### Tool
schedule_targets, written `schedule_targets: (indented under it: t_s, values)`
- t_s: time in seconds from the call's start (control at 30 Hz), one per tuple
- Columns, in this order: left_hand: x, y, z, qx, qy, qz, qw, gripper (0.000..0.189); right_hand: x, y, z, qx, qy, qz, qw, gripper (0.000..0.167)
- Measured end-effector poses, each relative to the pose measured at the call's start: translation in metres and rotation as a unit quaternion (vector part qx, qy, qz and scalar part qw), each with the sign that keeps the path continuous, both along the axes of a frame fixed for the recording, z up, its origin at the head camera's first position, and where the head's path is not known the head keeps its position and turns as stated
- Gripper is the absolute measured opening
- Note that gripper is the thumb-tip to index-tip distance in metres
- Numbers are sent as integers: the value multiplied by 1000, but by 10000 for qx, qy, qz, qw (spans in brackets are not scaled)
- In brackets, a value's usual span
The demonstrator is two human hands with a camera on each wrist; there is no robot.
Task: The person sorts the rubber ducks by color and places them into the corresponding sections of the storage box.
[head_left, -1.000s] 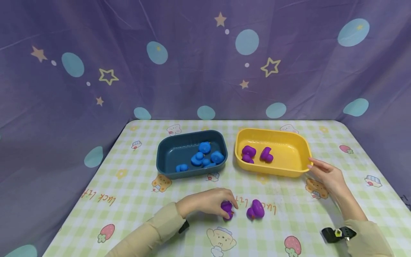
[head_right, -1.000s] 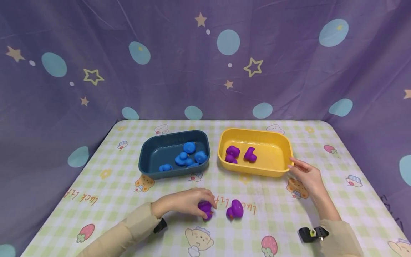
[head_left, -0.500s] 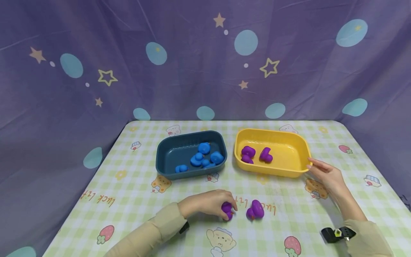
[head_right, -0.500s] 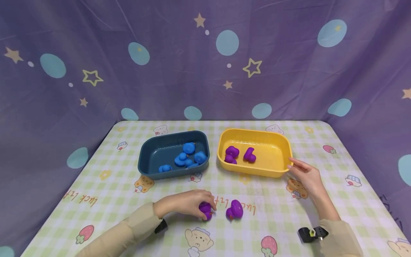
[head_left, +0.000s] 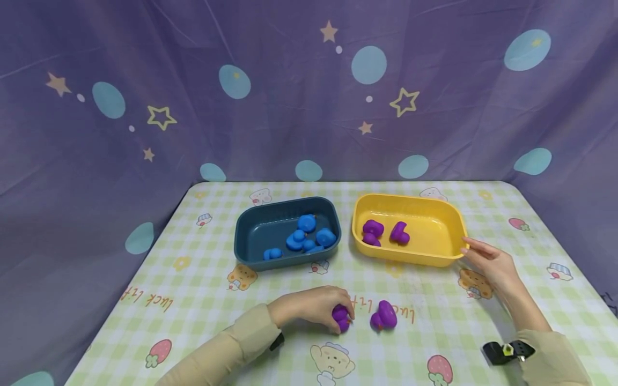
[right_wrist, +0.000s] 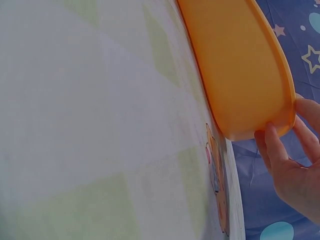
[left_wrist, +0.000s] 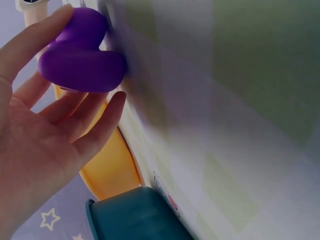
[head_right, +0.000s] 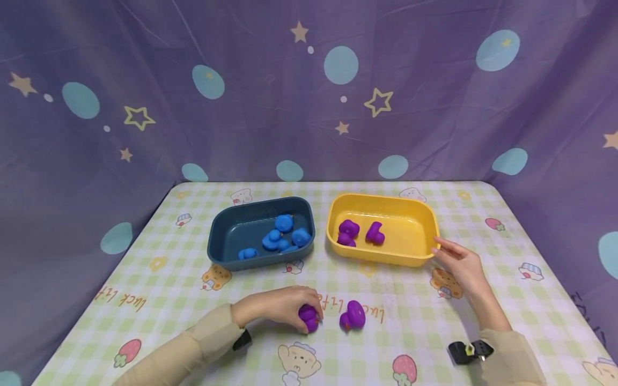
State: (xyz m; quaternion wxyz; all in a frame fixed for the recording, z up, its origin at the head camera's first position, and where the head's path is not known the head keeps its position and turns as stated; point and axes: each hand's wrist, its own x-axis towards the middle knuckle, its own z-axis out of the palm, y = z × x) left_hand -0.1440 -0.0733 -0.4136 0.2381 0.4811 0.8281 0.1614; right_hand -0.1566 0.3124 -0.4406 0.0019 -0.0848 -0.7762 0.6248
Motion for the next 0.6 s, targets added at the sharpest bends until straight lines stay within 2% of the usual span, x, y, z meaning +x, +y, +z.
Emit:
schedule_targets:
  t_s: [0.23, 0.6]
  values:
    - [-1, 0, 1, -85, 23, -55, 9999, 31, 0, 0, -1, -13, 7, 3, 10000, 46]
    - [-3, 1, 4, -65, 46, 278, 9996, 30, 0, 0, 0, 79, -45, -1, 10000, 48]
